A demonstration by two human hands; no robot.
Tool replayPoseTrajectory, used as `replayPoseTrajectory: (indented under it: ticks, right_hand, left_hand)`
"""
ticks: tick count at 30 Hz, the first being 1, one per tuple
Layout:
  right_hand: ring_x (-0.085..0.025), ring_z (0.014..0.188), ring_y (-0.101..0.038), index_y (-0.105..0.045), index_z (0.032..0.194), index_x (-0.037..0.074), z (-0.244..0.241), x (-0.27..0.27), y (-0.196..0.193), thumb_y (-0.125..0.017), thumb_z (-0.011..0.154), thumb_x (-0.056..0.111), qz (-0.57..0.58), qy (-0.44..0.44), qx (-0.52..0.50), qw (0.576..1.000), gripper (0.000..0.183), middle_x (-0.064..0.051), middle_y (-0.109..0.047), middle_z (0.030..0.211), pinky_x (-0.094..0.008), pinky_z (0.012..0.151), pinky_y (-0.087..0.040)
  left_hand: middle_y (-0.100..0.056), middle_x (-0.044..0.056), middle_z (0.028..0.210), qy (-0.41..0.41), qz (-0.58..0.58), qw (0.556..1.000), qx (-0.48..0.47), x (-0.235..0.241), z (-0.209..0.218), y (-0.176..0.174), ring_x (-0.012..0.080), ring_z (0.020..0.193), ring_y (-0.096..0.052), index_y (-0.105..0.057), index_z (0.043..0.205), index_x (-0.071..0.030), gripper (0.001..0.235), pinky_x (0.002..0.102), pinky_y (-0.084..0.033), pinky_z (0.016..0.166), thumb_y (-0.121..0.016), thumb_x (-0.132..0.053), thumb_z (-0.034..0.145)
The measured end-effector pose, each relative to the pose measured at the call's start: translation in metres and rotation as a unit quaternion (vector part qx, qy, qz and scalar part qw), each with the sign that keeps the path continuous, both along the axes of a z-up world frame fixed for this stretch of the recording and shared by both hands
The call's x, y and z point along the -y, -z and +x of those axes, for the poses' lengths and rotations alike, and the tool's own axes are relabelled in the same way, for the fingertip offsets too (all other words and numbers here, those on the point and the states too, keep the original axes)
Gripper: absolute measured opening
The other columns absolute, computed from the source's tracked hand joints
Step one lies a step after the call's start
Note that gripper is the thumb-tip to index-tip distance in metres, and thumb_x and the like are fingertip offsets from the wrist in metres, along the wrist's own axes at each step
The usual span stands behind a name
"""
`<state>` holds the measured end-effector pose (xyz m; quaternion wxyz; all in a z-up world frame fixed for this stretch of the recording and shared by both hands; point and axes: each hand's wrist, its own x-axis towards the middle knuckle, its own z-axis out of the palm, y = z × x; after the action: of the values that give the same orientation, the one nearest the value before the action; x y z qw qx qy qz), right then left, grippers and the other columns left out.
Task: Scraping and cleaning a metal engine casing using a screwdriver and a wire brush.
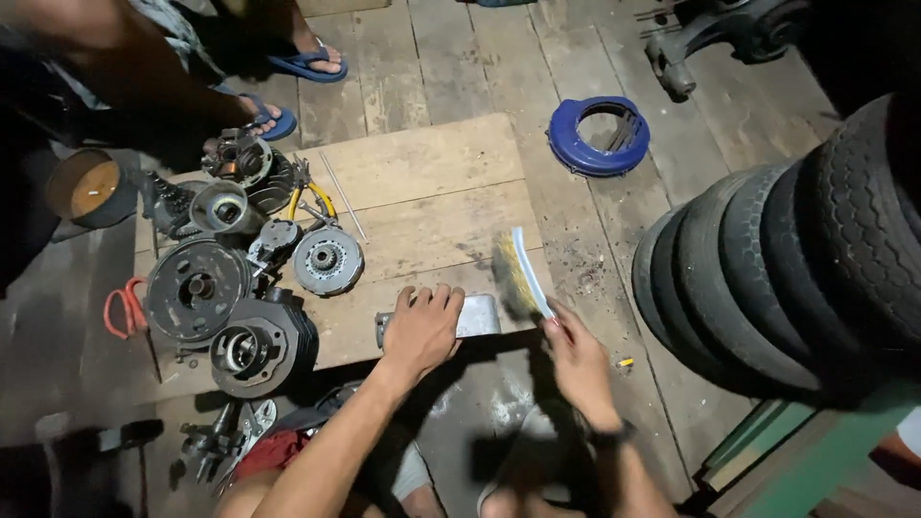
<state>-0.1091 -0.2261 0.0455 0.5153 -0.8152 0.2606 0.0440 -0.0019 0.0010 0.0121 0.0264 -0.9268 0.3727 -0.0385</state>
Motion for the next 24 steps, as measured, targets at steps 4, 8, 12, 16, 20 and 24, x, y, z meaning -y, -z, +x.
replayPoseTrajectory:
  ticks: [4,8,12,16,20,24]
  right_hand:
    - [-0.048,0.121,-0.064,-0.067,0.141,0.023,-0.040,0.021,0.004,-0.056,0.099,0.024,-0.035,-0.050,-0.035,0.998,0.043,-0.020,-0.073,0.128,-0.056,0.103,-0.050]
    - [-0.044,0.122,-0.064,-0.064,0.143,0.028,-0.026,0.002,0.003,-0.056,0.099,0.027,-0.024,-0.052,-0.074,0.996,0.044,-0.019,-0.075,0.125,-0.056,0.105,-0.050]
    - [-0.037,0.119,-0.067,-0.065,0.141,0.034,0.027,-0.010,0.011,-0.059,0.099,0.029,-0.060,-0.064,-0.036,0.996,0.042,-0.012,-0.076,0.121,-0.050,0.102,-0.053]
    - [-0.040,0.120,-0.066,-0.064,0.142,0.031,0.030,-0.009,0.000,-0.058,0.100,0.029,-0.059,-0.062,-0.008,0.996,0.042,-0.016,-0.075,0.123,-0.051,0.102,-0.052]
    - [-0.028,0.097,-0.064,-0.062,0.145,0.026,-0.019,0.008,-0.005,-0.056,0.101,0.026,-0.051,0.003,-0.050,0.997,0.045,-0.010,-0.077,0.113,-0.041,0.083,-0.050]
    - [-0.013,0.074,-0.064,-0.068,0.139,0.018,-0.050,0.014,0.009,-0.061,0.095,0.018,-0.028,-0.017,-0.054,0.998,0.044,0.000,-0.079,0.093,-0.026,0.068,-0.050]
  left_hand:
    - [-0.054,0.007,0.102,-0.003,-0.007,1.000,-0.007,0.002,0.004,0.001,0.0287,0.097,-0.064,-0.054,0.125,-0.010,0.068,0.056,-0.045,0.103,-0.082,-0.042,0.073]
    - [-0.054,0.007,0.101,-0.004,-0.003,1.000,-0.001,0.002,-0.003,-0.002,0.0281,0.095,-0.064,-0.055,0.123,-0.009,0.068,0.056,-0.045,0.104,-0.083,-0.043,0.072]
    - [-0.054,0.008,0.101,0.001,-0.021,1.000,0.008,0.001,0.001,0.012,0.0299,0.094,-0.065,-0.056,0.122,-0.008,0.065,0.059,-0.043,0.104,-0.083,-0.039,0.073]
    - [-0.054,0.007,0.100,0.001,-0.027,0.999,0.032,0.001,0.002,0.005,0.0279,0.093,-0.064,-0.056,0.122,-0.008,0.063,0.056,-0.045,0.103,-0.081,-0.040,0.074]
    - [-0.059,0.009,0.102,-0.021,-0.064,0.997,0.047,0.001,-0.002,0.004,0.0297,0.093,-0.065,-0.058,0.121,-0.008,0.050,0.055,-0.046,0.101,-0.072,-0.030,0.078]
    - [-0.063,0.010,0.104,-0.032,-0.083,0.995,0.051,0.003,-0.005,0.002,0.0309,0.091,-0.065,-0.059,0.121,-0.007,0.044,0.053,-0.046,0.099,-0.064,-0.022,0.081]
